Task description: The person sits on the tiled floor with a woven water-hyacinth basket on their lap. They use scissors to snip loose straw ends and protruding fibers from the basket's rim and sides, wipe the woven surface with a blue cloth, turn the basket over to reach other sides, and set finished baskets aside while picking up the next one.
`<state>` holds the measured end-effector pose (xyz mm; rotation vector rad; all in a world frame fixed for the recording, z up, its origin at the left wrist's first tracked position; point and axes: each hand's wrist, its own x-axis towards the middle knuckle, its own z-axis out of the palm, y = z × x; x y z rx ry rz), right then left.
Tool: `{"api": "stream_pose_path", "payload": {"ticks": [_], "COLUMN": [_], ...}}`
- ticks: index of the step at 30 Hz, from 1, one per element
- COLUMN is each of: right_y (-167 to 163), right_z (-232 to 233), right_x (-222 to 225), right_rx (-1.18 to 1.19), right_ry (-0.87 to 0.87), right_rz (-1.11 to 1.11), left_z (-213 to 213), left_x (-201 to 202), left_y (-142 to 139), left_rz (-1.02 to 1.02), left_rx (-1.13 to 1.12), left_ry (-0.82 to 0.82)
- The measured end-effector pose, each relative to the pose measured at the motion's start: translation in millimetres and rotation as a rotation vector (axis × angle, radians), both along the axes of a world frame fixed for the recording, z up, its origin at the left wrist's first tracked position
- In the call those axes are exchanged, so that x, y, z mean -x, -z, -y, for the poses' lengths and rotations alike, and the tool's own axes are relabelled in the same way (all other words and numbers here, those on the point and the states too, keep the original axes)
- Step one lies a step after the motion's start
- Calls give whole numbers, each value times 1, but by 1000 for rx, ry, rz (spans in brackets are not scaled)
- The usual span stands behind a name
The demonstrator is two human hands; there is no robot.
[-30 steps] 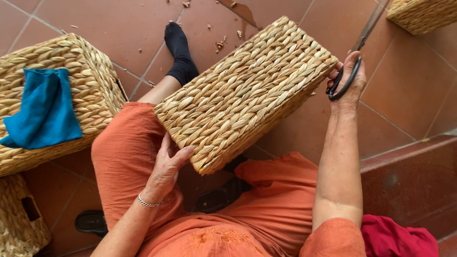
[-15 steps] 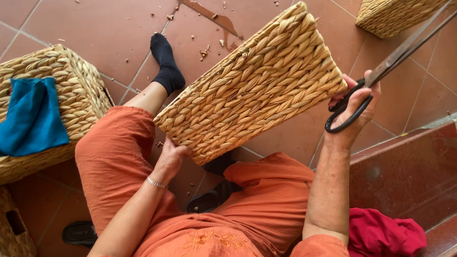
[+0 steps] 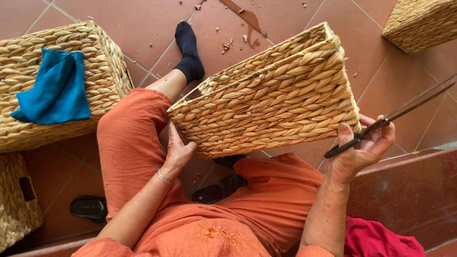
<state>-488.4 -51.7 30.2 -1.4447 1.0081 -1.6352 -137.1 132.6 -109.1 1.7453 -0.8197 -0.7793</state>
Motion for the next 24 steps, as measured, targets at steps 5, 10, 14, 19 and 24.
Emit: {"api": "stream_pose_path", "payload": {"ticks": [5, 10, 14, 19, 24], "right_y": [3, -3, -9, -18, -50], "right_z": [-23, -49, -71, -97, -110], "right_x": [2, -7, -11, -8, -8], "right_rx": [50, 71, 38, -33, -106], "right_ry": [20, 7, -24, -35, -201], "right_rz": [-131, -157, -78, -87, -166], "left_z": [15, 77, 101, 97, 70], "left_x": [-4, -9, 0, 15, 9], "left_y": [-68, -134, -158, -152, -133], "left_rz": [585, 475, 107, -19, -151], "left_rx": [212, 455, 431, 366, 313], "left_ry": [133, 340, 470, 483, 411]}}
